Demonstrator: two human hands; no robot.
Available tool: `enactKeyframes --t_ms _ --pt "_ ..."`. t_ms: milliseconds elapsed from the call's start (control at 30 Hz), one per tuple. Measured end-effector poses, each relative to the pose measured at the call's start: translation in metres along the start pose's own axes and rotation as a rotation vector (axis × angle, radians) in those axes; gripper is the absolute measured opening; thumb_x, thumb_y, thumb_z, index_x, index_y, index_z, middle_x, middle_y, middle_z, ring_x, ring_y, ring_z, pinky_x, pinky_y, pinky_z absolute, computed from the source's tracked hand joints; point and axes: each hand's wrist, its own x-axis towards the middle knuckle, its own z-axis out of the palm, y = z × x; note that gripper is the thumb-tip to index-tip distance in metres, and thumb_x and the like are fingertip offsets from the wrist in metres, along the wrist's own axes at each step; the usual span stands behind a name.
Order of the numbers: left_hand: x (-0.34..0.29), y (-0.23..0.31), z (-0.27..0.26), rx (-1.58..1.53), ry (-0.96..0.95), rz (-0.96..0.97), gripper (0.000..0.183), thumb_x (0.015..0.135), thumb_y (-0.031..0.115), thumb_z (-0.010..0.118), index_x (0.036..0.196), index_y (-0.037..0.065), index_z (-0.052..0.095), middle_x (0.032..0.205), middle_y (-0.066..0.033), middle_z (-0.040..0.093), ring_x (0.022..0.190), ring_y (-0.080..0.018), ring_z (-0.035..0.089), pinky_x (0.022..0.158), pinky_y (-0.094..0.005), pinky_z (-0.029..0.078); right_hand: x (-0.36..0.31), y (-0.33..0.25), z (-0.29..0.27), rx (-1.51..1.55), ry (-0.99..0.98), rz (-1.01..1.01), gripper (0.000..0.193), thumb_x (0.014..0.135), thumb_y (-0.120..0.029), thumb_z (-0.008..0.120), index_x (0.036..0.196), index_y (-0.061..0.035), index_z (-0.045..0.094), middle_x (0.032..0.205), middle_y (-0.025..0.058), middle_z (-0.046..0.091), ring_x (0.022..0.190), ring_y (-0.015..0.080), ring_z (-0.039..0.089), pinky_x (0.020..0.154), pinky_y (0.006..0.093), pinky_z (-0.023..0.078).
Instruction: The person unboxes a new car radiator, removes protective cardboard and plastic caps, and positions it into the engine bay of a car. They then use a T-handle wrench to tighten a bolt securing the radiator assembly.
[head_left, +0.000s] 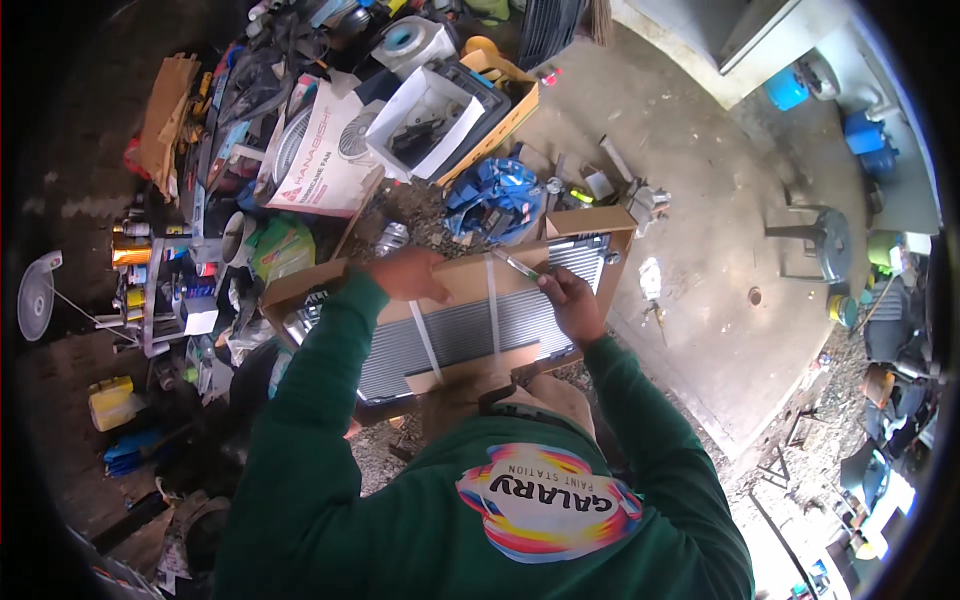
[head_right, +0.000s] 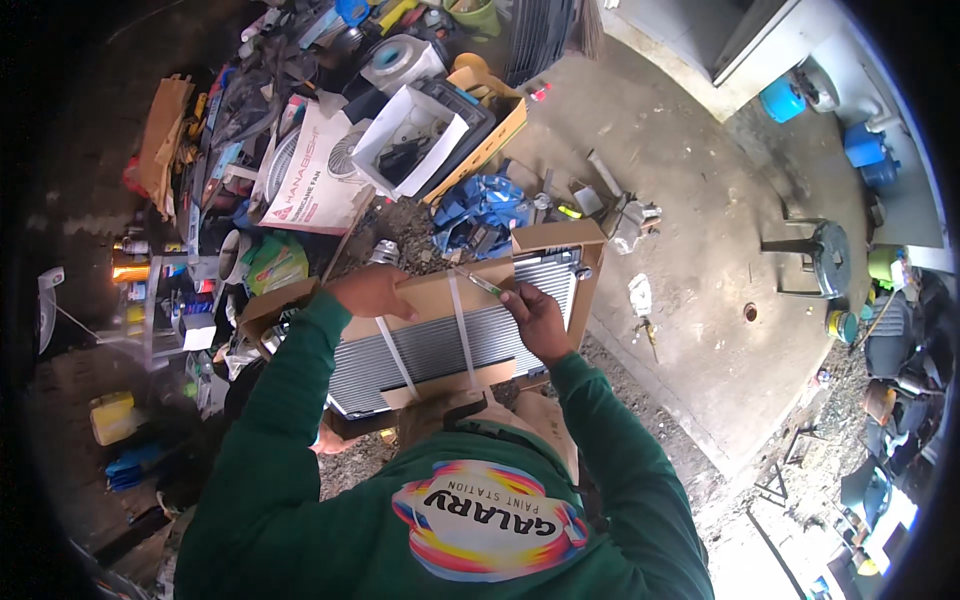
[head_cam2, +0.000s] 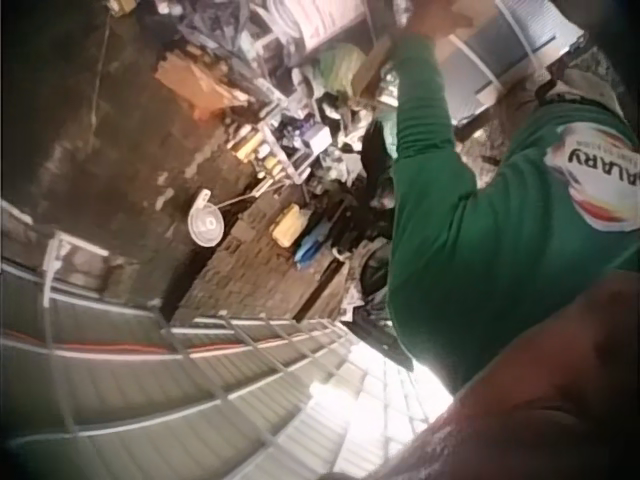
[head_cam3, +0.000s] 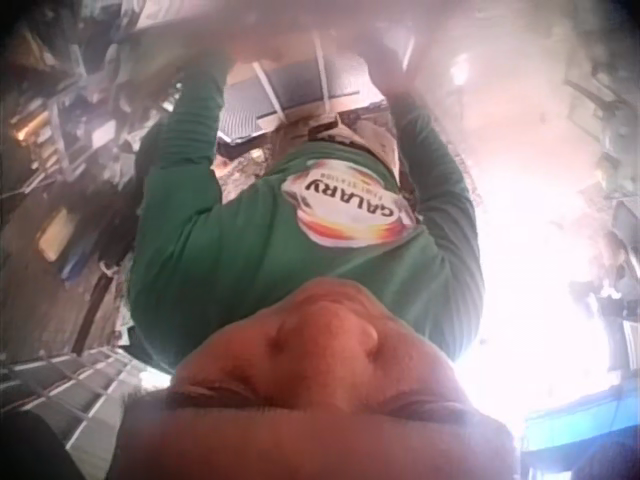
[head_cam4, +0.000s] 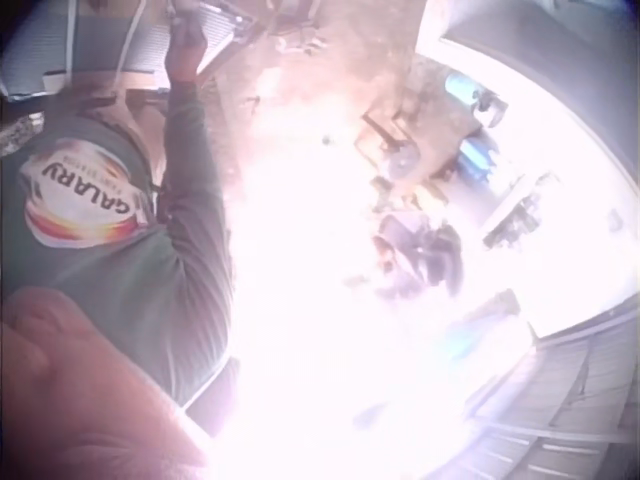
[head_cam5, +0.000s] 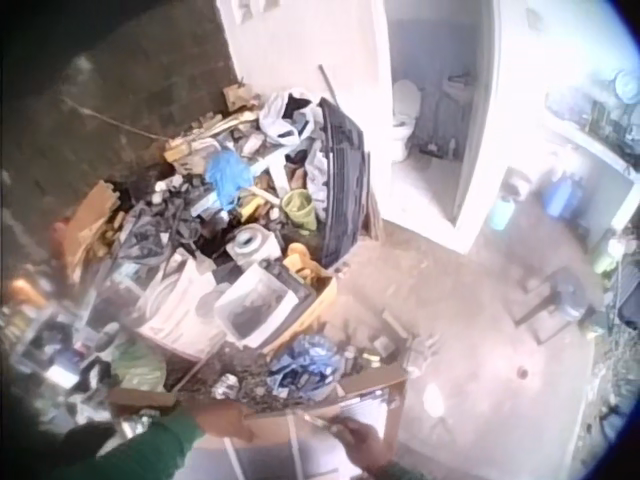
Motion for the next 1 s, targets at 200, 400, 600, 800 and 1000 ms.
enactKeyframes --t_ms 200,400,600,800,1000 --pt "0.001 0.003 0.008 0.032 0.079 0.049 0.055 0.073 0.041 0.087 0.110 0.002 0.075 0.096 -0.0193 0.075 0.089 -0.0332 0.072 0.085 -0.0433 0.054 -0.018 -0.059 -0.006 -0.503 0.015 -0.132 0.020 0.099 -0.020 0.067 0.112 -0.0050 0.069 0.083 0.0222 0.071 0.078 0.0413 0.070 0.068 0.0451 0.054" --pt "0.004 0.016 0.004 0.105 0.119 0.059 0.055 0.073 0.041 0.088 0.109 0.001 0.075 0.097 -0.0212 0.074 0.091 -0.0355 0.072 0.085 -0.0437 0.054 -0.009 -0.072 -0.026 -0.548 -0.085 -0.193 0.024 0.100 -0.017 0.064 0.119 -0.0032 0.068 0.095 0.0227 0.072 0.087 0.0394 0.072 0.076 0.0451 0.055" --pt "0.009 0.018 -0.004 0.089 0.142 0.117 0.055 0.071 0.040 0.089 0.107 0.000 0.075 0.096 -0.0214 0.074 0.091 -0.0356 0.072 0.085 -0.0438 0.054 -0.005 -0.063 -0.043 -0.360 -0.200 -0.029 0.028 0.102 -0.017 0.061 0.124 -0.0006 0.066 0.105 0.0204 0.072 0.097 0.0295 0.070 0.086 0.0405 0.054" --pt "0.021 0.020 -0.011 0.068 0.095 0.109 0.056 0.070 0.039 0.090 0.106 -0.001 0.075 0.093 -0.0219 0.074 0.088 -0.0352 0.072 0.082 -0.0428 0.055 -0.009 -0.044 -0.045 -0.364 -0.176 -0.062 0.029 0.103 -0.014 0.060 0.127 0.0010 0.066 0.113 0.0176 0.072 0.105 0.0266 0.068 0.094 0.0375 0.053" --pt "0.038 0.019 -0.009 0.025 0.045 0.122 0.053 0.071 0.035 0.090 0.107 -0.001 0.075 0.092 -0.0197 0.075 0.085 -0.0314 0.073 0.081 -0.0410 0.055 0.001 -0.025 -0.047 -0.371 -0.131 -0.141 0.031 0.100 -0.009 0.062 0.129 0.0002 0.067 0.121 0.0199 0.072 0.113 0.0306 0.069 0.100 0.0388 0.052"
